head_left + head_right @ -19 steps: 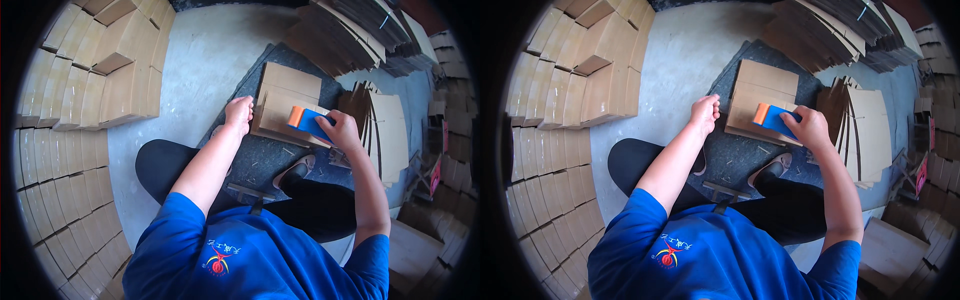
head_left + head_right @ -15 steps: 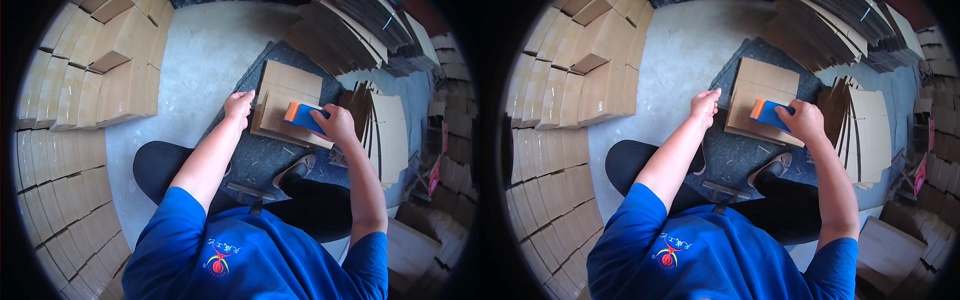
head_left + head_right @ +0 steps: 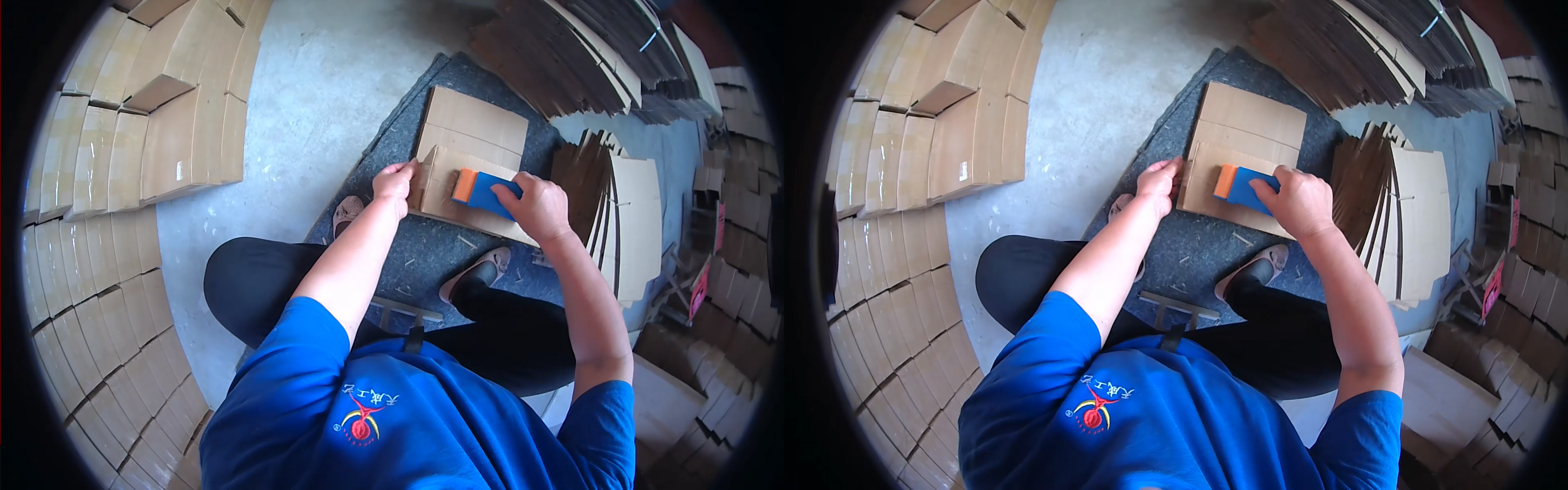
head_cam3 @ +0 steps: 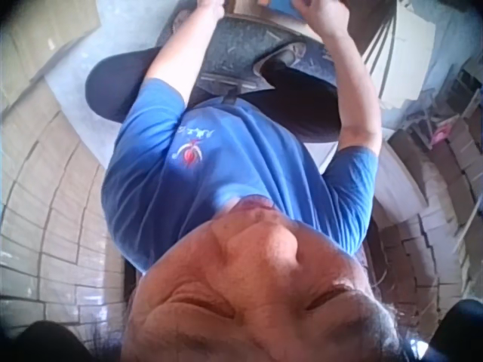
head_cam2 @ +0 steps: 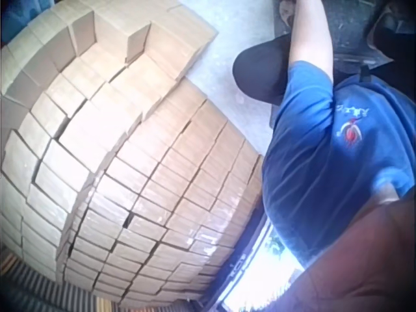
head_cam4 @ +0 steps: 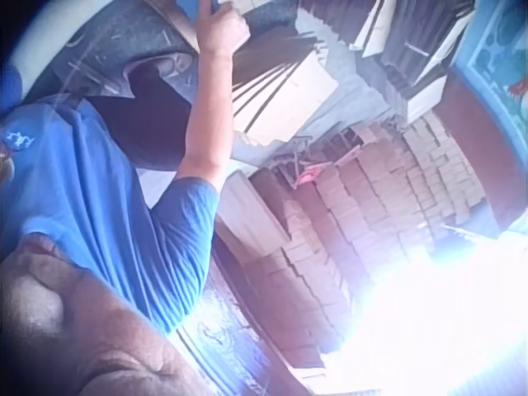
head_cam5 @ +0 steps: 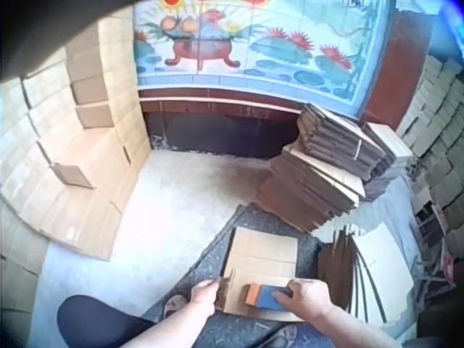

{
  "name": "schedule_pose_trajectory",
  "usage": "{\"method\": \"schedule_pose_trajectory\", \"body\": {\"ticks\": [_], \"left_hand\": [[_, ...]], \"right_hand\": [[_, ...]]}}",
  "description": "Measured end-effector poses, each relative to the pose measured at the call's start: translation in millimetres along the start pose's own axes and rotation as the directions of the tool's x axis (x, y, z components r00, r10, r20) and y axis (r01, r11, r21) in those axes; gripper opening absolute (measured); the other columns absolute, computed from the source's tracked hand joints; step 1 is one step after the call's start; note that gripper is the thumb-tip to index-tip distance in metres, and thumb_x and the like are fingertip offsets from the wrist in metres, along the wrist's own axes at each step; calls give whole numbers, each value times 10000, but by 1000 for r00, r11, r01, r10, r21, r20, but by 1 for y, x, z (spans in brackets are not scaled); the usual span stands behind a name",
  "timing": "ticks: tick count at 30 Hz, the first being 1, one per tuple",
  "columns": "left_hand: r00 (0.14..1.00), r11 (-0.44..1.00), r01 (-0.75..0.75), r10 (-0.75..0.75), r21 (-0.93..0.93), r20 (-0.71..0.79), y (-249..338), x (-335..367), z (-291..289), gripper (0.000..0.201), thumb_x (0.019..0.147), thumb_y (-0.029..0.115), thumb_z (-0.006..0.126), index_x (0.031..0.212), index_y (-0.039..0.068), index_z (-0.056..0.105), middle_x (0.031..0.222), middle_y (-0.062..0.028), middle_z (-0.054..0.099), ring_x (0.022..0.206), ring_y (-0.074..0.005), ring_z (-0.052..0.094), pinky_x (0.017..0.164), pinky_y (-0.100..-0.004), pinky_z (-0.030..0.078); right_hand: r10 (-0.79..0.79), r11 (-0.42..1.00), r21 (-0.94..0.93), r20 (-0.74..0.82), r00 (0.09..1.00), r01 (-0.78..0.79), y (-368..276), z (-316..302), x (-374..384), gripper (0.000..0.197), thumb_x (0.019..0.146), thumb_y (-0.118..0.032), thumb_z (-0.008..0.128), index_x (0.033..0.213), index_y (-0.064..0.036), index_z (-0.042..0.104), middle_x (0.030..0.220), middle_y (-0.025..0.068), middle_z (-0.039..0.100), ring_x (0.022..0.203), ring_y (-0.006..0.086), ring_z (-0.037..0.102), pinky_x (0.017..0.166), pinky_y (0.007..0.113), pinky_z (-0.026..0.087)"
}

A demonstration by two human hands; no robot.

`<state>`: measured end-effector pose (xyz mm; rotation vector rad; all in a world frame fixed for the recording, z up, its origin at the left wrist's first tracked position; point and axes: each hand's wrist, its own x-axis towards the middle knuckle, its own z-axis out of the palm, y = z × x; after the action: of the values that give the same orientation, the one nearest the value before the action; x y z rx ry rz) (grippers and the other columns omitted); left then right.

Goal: The person folds flat cardboard sheets into boxes and seals them using a tape dispenser.

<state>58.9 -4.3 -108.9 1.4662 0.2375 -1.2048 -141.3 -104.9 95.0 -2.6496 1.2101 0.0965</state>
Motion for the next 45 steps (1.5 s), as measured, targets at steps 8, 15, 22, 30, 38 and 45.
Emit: {"method": "schedule_pose_trajectory", "body": {"ticks": [8, 15, 22, 30, 38, 45], "left_hand": [[775, 767, 176, 279, 617, -568, -82, 14, -15, 625, 812, 371, 779, 1269, 13, 548, 958, -150, 701, 913, -282, 663, 834, -373, 509], [944, 813, -325, 311, 484, 112, 10, -72, 25, 536, 1013, 454, 445, 1174, -23, 629, 1135, -160, 671, 1070, -220, 613, 946, -336, 451], [932, 379, -288, 320, 879, 168, 36, -74, 55, 676, 941, 586, 449, 1354, 50, 440, 1188, -250, 630, 1126, -394, 604, 934, -472, 478], [909, 443, -346, 376, 827, 179, 17, -44, 41, 735, 900, 652, 491, 1388, 103, 457, 1225, -214, 629, 1145, -382, 596, 949, -457, 470], [884, 511, -418, 420, 751, 206, 12, -38, 37, 668, 910, 598, 539, 1310, 63, 525, 1200, -215, 640, 1136, -375, 603, 943, -440, 469], [656, -130, -314, 687, 940, 314, 19, -80, 66, 627, 959, 447, 514, 1468, 108, 375, 1592, -172, 198, 1467, -358, 183, 1161, -539, 181]], "right_hand": [[-11, 1000, 3, -52, 999, 11, 1, 8, -1, 401, 828, -433, 681, 721, -48, 647, 709, 129, 673, 655, 303, 673, 624, 400, 542], [33, 999, 14, -37, 999, -33, 11, 4, -3, 431, 829, -479, 668, 742, -58, 666, 694, 132, 679, 652, 299, 680, 626, 404, 542], [24, 1000, -7, 2, 1000, -24, 6, 4, 2, 443, 835, -523, 640, 774, -86, 684, 686, 129, 680, 664, 303, 687, 625, 418, 546], [-10, 993, 119, 15, 1000, 8, 62, -9, -24, 428, 830, -499, 672, 807, -72, 701, 686, 153, 672, 673, 328, 679, 656, 421, 559], [113, 982, 145, 43, 993, -119, 157, -18, -69, 375, 836, -449, 712, 861, -75, 692, 733, 144, 685, 691, 303, 686, 668, 392, 556], [119, 982, 139, 44, 992, -125, 164, -10, -73, 406, 857, -481, 677, 895, -77, 693, 781, 138, 699, 739, 305, 689, 705, 400, 552]]}}
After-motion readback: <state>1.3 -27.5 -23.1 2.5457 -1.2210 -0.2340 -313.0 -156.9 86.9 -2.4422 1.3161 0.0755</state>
